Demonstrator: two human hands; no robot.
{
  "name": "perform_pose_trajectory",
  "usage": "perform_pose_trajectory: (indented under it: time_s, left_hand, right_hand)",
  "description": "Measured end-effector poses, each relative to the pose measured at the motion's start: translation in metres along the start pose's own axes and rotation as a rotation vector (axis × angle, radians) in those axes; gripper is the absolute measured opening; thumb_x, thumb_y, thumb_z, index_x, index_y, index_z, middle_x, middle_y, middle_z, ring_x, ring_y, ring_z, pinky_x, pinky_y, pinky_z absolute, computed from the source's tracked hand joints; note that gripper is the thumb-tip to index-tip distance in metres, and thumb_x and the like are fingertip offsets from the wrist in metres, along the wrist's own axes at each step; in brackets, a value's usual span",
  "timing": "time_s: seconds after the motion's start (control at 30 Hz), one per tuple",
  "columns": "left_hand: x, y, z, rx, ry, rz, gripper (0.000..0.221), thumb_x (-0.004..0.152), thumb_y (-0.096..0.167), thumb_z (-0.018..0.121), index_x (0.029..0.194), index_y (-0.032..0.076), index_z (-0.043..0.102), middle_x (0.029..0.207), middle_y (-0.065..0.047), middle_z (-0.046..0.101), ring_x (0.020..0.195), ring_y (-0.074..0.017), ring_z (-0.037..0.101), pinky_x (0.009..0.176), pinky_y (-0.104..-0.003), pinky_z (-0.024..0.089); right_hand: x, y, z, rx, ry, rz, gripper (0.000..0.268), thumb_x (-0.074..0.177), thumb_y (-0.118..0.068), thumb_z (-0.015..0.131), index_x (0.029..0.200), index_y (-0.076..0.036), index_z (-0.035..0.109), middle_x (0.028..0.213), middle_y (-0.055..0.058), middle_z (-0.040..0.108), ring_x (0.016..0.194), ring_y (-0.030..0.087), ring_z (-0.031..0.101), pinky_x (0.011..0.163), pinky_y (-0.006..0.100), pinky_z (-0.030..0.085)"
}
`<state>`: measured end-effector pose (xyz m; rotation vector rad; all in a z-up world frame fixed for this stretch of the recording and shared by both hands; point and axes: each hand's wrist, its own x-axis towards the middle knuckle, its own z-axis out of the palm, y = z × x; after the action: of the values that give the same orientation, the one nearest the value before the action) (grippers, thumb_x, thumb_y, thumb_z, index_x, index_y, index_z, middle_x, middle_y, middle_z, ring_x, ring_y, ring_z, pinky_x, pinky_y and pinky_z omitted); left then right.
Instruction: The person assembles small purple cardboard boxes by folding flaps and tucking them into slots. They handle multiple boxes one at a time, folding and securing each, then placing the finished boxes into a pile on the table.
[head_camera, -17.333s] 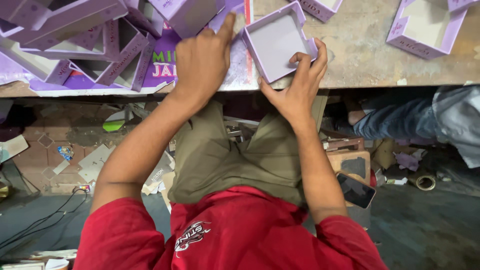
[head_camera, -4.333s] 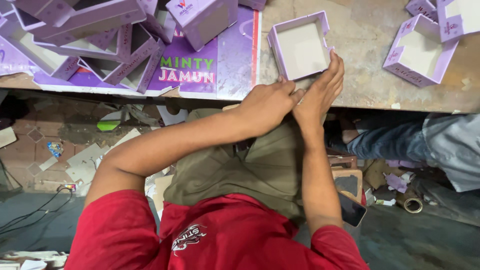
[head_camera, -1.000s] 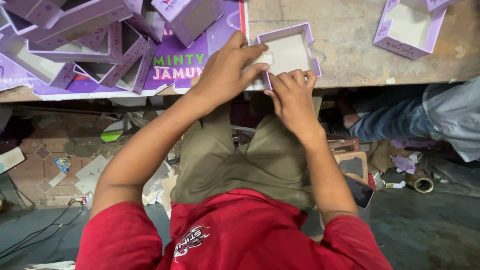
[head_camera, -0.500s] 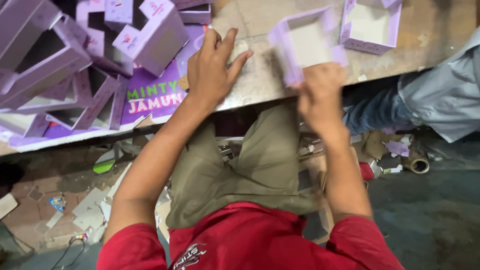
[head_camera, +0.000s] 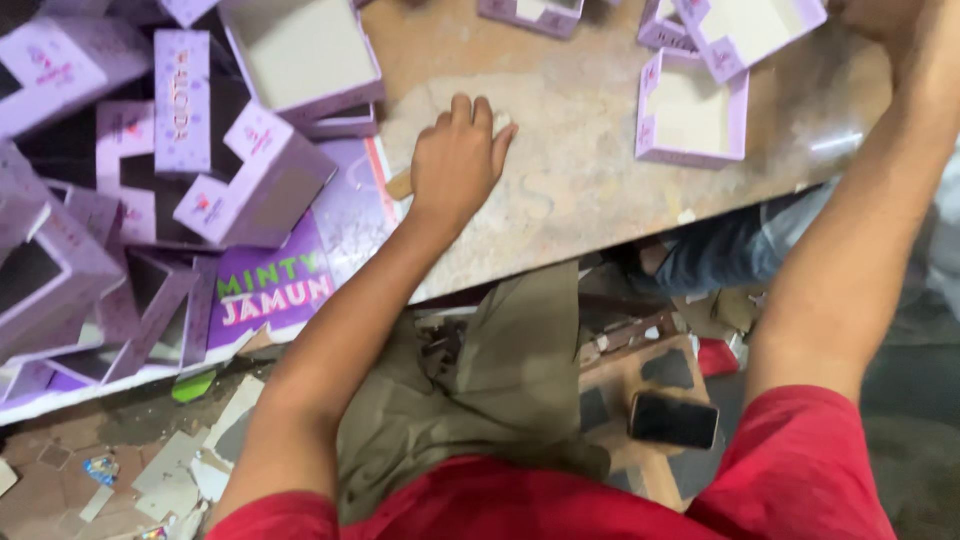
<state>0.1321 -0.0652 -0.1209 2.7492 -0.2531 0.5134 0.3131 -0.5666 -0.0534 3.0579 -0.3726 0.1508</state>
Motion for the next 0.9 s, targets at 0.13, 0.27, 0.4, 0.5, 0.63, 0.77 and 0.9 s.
perform_pose_trajectory:
  time_s: [0.13, 0.27, 0.4, 0.5, 0.63, 0.77, 0.9]
  left_hand:
    - [0.000, 0.004, -0.006, 0.040, -0.007, 0.003, 0.044, 0.099, 0.042, 0.065, 0.115, 0.001, 0.064, 0.091, -0.012, 0.062, 0.074, -0.0271, 0.068, 0.058, -0.041, 0.054]
    - [0.004, 0.006, -0.009, 0.046, -0.013, 0.003, 0.046, 0.098, 0.042, 0.065, 0.119, 0.001, 0.063, 0.088, -0.010, 0.064, 0.073, -0.0265, 0.067, 0.058, -0.041, 0.053]
    - [0.005, 0.005, -0.014, 0.040, -0.035, -0.008, 0.044, 0.099, 0.041, 0.064, 0.118, 0.001, 0.063, 0.087, -0.010, 0.063, 0.073, -0.0260, 0.067, 0.059, -0.040, 0.054]
    - [0.005, 0.007, -0.018, 0.035, -0.042, -0.011, 0.043, 0.099, 0.041, 0.064, 0.117, 0.002, 0.062, 0.087, -0.010, 0.063, 0.075, -0.0252, 0.066, 0.059, -0.040, 0.054]
    - [0.008, 0.006, -0.019, 0.047, -0.036, -0.007, 0.041, 0.099, 0.041, 0.064, 0.116, 0.003, 0.061, 0.087, -0.009, 0.061, 0.076, -0.0248, 0.066, 0.060, -0.040, 0.053]
    - [0.005, 0.006, -0.014, 0.071, -0.034, -0.007, 0.044, 0.099, 0.042, 0.064, 0.119, 0.003, 0.061, 0.088, -0.009, 0.061, 0.073, -0.0247, 0.066, 0.057, -0.039, 0.052]
    - [0.007, 0.007, -0.014, 0.091, -0.057, -0.002, 0.044, 0.100, 0.042, 0.064, 0.120, 0.003, 0.060, 0.089, -0.009, 0.062, 0.074, -0.0250, 0.066, 0.057, -0.040, 0.052]
  right_hand:
    - [0.061, 0.020, 0.033, -0.669, -0.243, -0.574, 0.017, 0.102, -0.028, 0.061, 0.093, -0.013, 0.066, 0.102, 0.007, 0.070, 0.104, 0.024, 0.063, 0.107, 0.039, 0.046]
    - [0.097, 0.046, 0.060, -1.158, -0.242, -1.009, 0.017, 0.098, -0.030, 0.061, 0.086, -0.021, 0.068, 0.097, -0.001, 0.071, 0.101, 0.018, 0.065, 0.108, 0.035, 0.045]
    - [0.127, 0.052, 0.081, -1.368, -0.167, -1.276, 0.018, 0.094, -0.032, 0.061, 0.078, -0.028, 0.070, 0.093, -0.009, 0.072, 0.099, 0.011, 0.066, 0.110, 0.031, 0.044]
    - [0.126, 0.058, 0.092, -1.372, -0.120, -1.314, 0.023, 0.099, -0.030, 0.058, 0.082, -0.031, 0.073, 0.094, -0.010, 0.074, 0.100, 0.011, 0.068, 0.114, 0.030, 0.042]
    - [0.120, 0.049, 0.100, -1.301, -0.131, -1.299, 0.021, 0.101, -0.030, 0.057, 0.087, -0.026, 0.072, 0.095, -0.005, 0.073, 0.099, 0.015, 0.068, 0.110, 0.034, 0.044]
    - [0.101, 0.037, 0.100, -1.166, -0.170, -1.193, 0.020, 0.103, -0.029, 0.056, 0.091, -0.021, 0.070, 0.096, 0.000, 0.073, 0.098, 0.019, 0.068, 0.106, 0.037, 0.045]
    - [0.091, 0.016, 0.070, -0.926, -0.180, -0.999, 0.021, 0.105, -0.029, 0.055, 0.095, -0.016, 0.069, 0.097, 0.005, 0.072, 0.098, 0.023, 0.069, 0.103, 0.041, 0.047]
